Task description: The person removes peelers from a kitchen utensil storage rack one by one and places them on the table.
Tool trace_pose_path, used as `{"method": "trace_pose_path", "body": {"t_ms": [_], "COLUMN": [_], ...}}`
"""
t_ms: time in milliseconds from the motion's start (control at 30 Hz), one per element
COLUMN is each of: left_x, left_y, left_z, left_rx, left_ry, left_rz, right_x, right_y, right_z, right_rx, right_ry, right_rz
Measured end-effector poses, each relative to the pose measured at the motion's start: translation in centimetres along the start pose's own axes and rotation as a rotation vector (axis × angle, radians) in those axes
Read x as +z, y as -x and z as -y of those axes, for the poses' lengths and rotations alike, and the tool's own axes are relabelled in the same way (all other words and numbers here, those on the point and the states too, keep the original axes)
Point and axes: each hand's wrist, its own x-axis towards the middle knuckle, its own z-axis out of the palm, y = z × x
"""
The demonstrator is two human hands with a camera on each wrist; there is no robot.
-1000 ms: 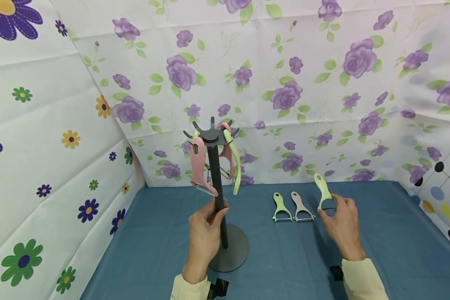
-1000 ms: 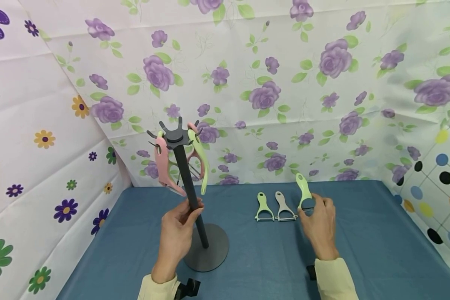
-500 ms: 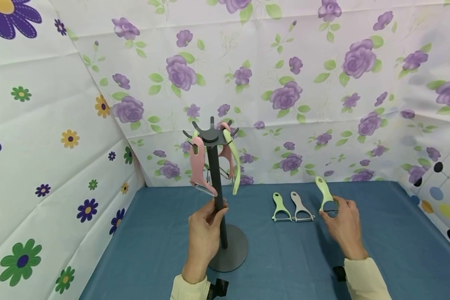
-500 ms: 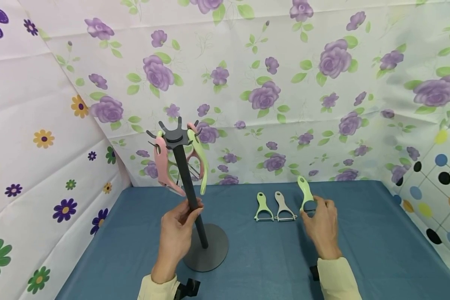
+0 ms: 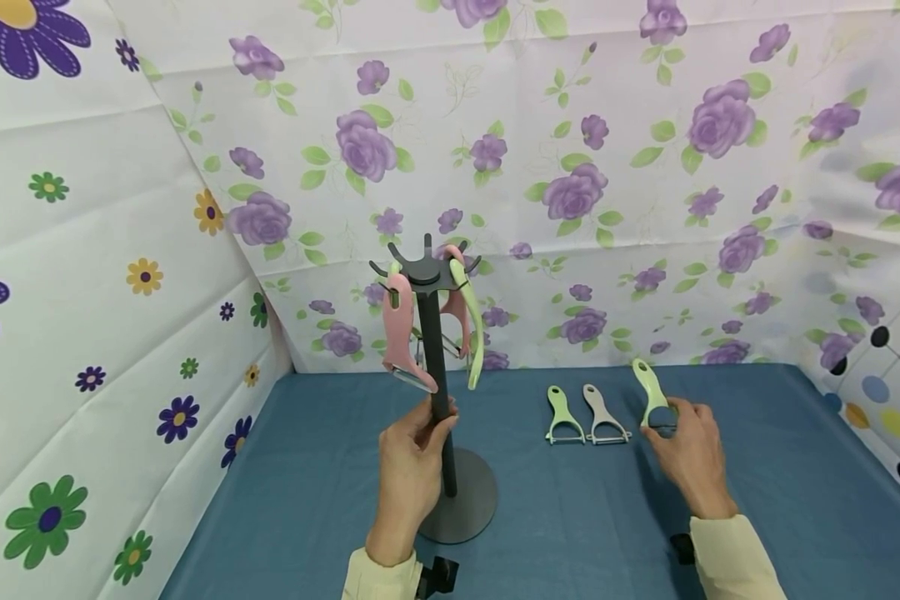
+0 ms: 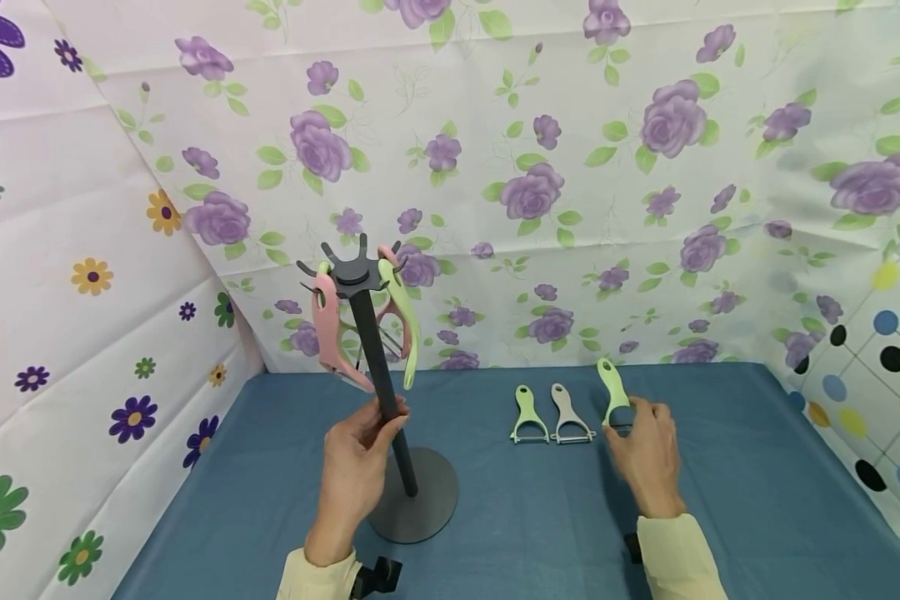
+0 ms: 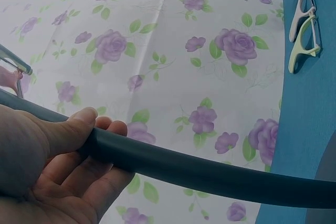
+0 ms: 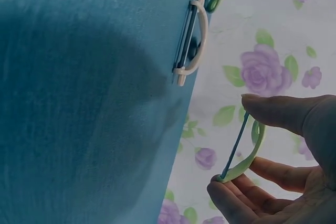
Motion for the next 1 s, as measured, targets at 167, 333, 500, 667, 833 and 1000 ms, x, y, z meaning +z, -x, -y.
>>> {"method": "trace_pose_path", "body": {"t_ms": [167,333,500,667,833,1000], "left_x": [0.0,0.0,0.0,0.0,0.0,0.0], "left_y": [0.0,-0.1,-0.1,-0.1,-0.1,-0.1], "left_z": [0.1,0.0,0.0,0.2,0.2,0.2], "left_rx": [0.001,0.001,0.004,0.005,-0.003,0.001], "left_ry": [0.01,0.011,0.005,0.012,0.025,0.02], "left_rz": [0.002,0.0,-0.003,-0.004,-0.004,-0.002], "right_x": [0.1,0.3,0.6,0.8,0.9,0.8], "right_y": [-0.2,-0.5,-0.8,-0.9,-0.9,-1.2], "right_z": [-0.1,-0.3,-0.7,-0.9,-1.1,-1.2], "right_rx": [0.011,0.016,0.013,0.017,0.019,0.028], "right_ry": [0.02,0.032,0.034,0.037,0.043,0.055], "right_rz": [0.015,0.029,0.035,0.047,0.064,0.091]}}
